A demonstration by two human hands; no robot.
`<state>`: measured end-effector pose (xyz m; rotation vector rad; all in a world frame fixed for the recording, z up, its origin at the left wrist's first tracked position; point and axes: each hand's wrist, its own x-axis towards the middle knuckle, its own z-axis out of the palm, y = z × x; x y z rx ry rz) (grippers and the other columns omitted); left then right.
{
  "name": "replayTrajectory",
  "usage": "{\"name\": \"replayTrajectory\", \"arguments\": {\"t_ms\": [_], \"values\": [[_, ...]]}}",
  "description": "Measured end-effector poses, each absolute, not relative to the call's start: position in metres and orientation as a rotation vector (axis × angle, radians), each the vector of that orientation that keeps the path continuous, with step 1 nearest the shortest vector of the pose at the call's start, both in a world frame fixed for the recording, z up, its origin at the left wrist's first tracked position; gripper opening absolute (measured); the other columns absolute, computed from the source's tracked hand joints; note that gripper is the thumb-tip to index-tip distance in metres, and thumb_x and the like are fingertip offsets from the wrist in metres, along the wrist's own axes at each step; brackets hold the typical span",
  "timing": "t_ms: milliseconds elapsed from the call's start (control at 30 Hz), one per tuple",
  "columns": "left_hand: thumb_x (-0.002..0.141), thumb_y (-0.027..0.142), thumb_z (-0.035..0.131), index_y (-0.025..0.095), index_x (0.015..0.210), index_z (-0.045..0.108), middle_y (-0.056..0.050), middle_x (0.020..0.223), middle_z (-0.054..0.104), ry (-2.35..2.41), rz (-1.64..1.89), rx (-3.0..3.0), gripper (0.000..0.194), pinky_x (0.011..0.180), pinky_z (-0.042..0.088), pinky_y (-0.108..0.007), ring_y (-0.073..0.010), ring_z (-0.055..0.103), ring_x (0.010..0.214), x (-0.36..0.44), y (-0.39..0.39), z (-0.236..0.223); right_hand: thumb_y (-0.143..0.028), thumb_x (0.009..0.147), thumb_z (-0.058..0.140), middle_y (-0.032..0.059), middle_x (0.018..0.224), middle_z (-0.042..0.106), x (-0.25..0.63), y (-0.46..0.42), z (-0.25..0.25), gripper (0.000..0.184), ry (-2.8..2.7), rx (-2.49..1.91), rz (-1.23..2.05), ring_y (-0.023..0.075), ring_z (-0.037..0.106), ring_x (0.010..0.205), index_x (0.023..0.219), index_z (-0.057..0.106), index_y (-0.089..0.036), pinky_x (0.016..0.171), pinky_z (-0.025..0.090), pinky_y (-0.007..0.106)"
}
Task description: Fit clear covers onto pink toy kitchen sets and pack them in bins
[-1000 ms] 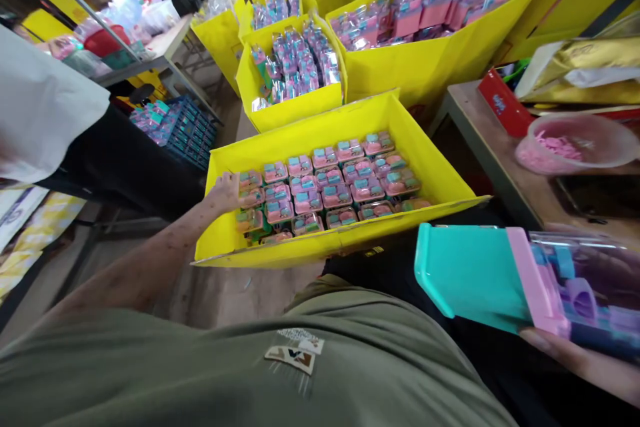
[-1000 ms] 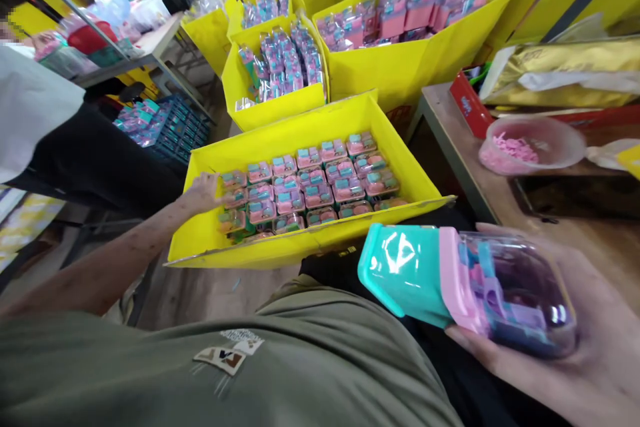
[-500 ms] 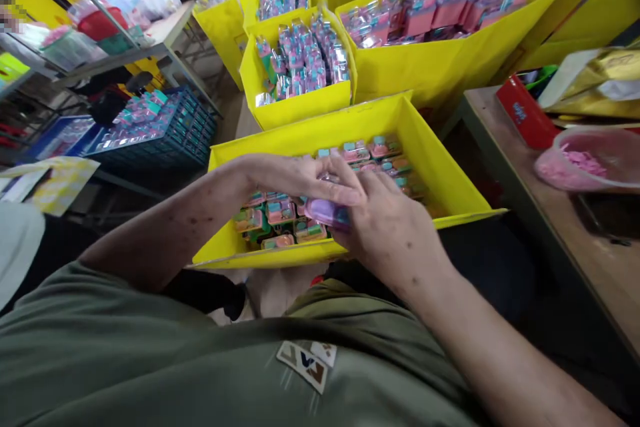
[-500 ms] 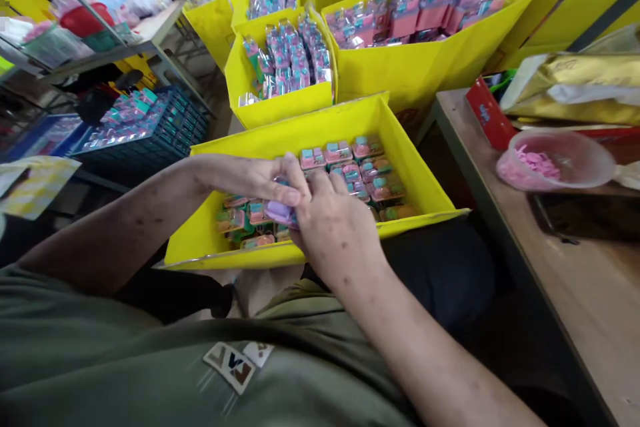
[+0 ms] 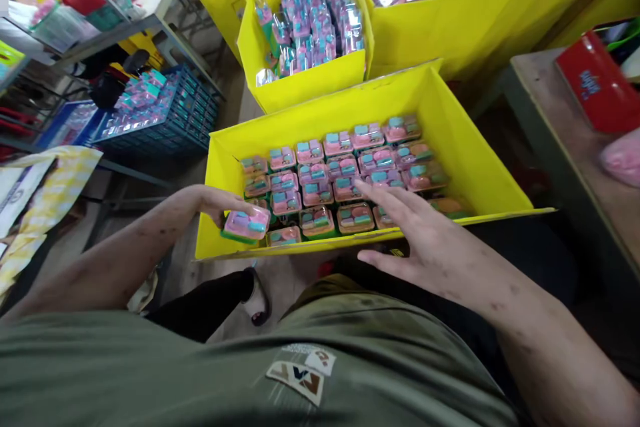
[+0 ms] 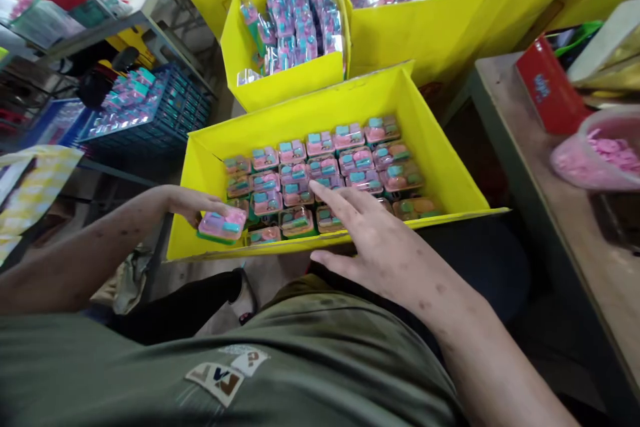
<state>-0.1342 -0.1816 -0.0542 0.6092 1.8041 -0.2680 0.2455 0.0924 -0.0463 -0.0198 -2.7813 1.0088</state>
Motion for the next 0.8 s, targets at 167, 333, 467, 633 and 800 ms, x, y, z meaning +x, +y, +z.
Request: {"name": "replayTrajectory", "arguments": {"t_ms": [167, 333, 467, 633, 800], "values": [[0.059, 0.097, 0.079, 0.027, 0.130, 0.075, -0.015, 0.129, 0.081, 1.645, -0.118, 0.381, 0.099, 0.089, 0.067, -0.042, -0.0398, 0.075, 0.124, -0.129, -0.192, -0.096, -0.041, 0.111, 0.070, 0.0081, 0.173, 0.053, 0.256, 0.087, -0.043, 0.083, -2.783, 0.060, 1.169, 0.0312, 0.056, 0.157, 0.181, 0.026, -0.038, 0.126, 0.056, 0.053], [0.058, 0.074, 0.088, 0.028, 0.124, 0.079, -0.010, 0.131, 0.082, 1.610, -0.339, 0.518, 0.080, 0.097, 0.065, -0.035, -0.0327, 0.076, 0.125, -0.142, -0.193, -0.108, -0.035, 0.110, 0.070, 0.0083, 0.165, 0.062, 0.263, 0.093, -0.045, 0.071, -2.736, 0.058, 1.156, 0.0303, 0.060, 0.154, 0.176, 0.041, -0.035, 0.125, 0.057, 0.053], [0.067, 0.052, 0.096, 0.021, 0.094, 0.081, -0.007, 0.098, 0.083, 1.638, -0.558, 0.630, 0.044, 0.095, 0.066, -0.042, -0.0300, 0.079, 0.103, -0.132, -0.191, -0.129, -0.035, 0.110, 0.069, 0.0088, 0.162, 0.066, 0.269, 0.096, -0.055, 0.064, -2.722, 0.046, 1.147, 0.0308, 0.064, 0.150, 0.172, 0.049, -0.033, 0.122, 0.059, 0.055], [0.092, 0.058, 0.084, 0.016, 0.090, 0.078, -0.007, 0.079, 0.077, 1.783, -0.702, 0.750, 0.042, 0.082, 0.067, -0.041, -0.0245, 0.077, 0.079, -0.139, -0.174, -0.128, -0.037, 0.111, 0.068, 0.0084, 0.155, 0.071, 0.284, 0.100, -0.063, 0.057, -2.709, 0.009, 1.132, 0.0299, 0.070, 0.143, 0.167, 0.055, -0.034, 0.117, 0.064, 0.052], [0.106, 0.053, 0.062, 0.011, 0.132, 0.075, -0.018, 0.126, 0.081, 2.195, -0.567, 1.042, 0.051, 0.106, 0.062, -0.044, -0.0350, 0.075, 0.123, -0.194, -0.134, -0.110, -0.038, 0.109, 0.071, 0.0074, 0.144, 0.077, 0.300, 0.108, -0.066, 0.045, -2.644, -0.123, 1.203, 0.0285, 0.079, 0.127, 0.153, 0.068, -0.032, 0.113, 0.067, 0.047]]}}
